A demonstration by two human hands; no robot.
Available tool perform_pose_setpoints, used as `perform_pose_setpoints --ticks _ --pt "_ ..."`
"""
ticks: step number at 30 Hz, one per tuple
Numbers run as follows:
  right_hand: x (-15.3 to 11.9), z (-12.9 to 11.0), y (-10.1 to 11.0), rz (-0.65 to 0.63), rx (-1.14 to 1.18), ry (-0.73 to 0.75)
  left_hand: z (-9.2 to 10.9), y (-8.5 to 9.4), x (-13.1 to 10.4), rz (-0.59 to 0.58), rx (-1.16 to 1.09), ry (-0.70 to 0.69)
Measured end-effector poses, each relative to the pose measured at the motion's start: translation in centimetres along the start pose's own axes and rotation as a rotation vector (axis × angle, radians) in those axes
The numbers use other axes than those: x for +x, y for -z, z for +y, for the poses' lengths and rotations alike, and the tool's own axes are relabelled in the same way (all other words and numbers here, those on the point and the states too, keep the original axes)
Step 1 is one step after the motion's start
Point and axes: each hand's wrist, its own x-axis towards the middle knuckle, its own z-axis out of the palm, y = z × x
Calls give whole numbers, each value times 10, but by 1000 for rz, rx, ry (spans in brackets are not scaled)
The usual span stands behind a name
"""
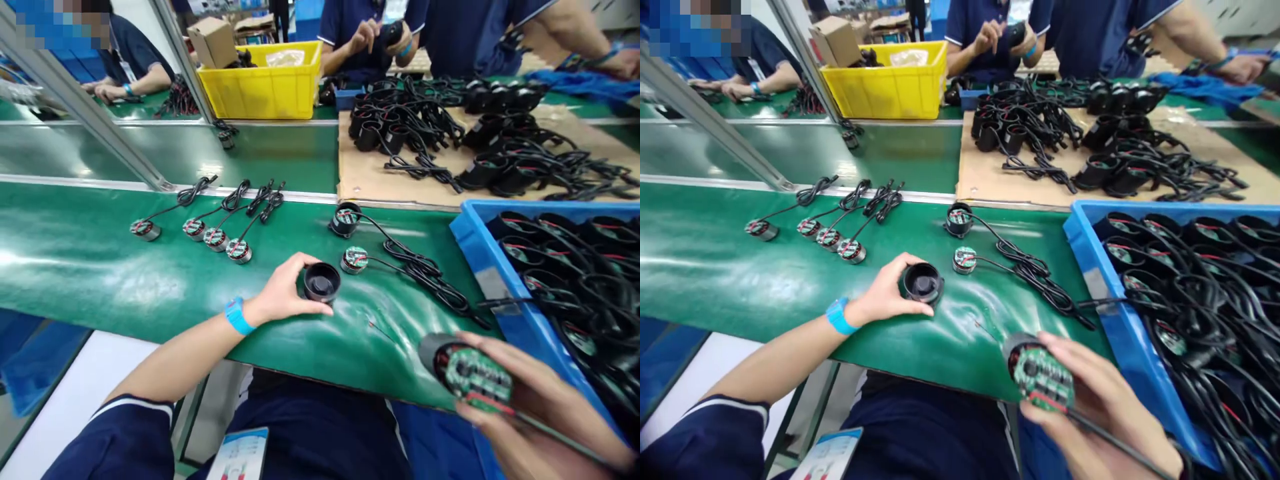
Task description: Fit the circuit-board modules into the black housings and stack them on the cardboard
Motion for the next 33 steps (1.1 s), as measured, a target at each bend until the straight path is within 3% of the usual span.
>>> perform_pose_setpoints --ticks 2,5,8,11,15,21,26,33 --pt "40 -9 -20 11 109 -9 1 -4 -1 -86 -43 18" --pt "80 -15 -62 -116 235 46 -4 -5 0 -236 -71 -8" --pt "97 -9 -97 -326 245 94 -11 -2 1 -302 -96 -9" --pt "102 5 -115 -453 121 184 -15 -2 1 -326 -91 7" --pt "100 17 -121 -552 -25 227 -19 -5 1 -343 -100 -29" --pt "86 22 -125 -645 118 75 -19 6 3 -395 -184 -68" --pt "79 36 -132 -572 143 209 -20 23 4 -409 -220 -26" --pt "77 39 -134 -480 -90 427 -27 25 1 -442 -281 -20"
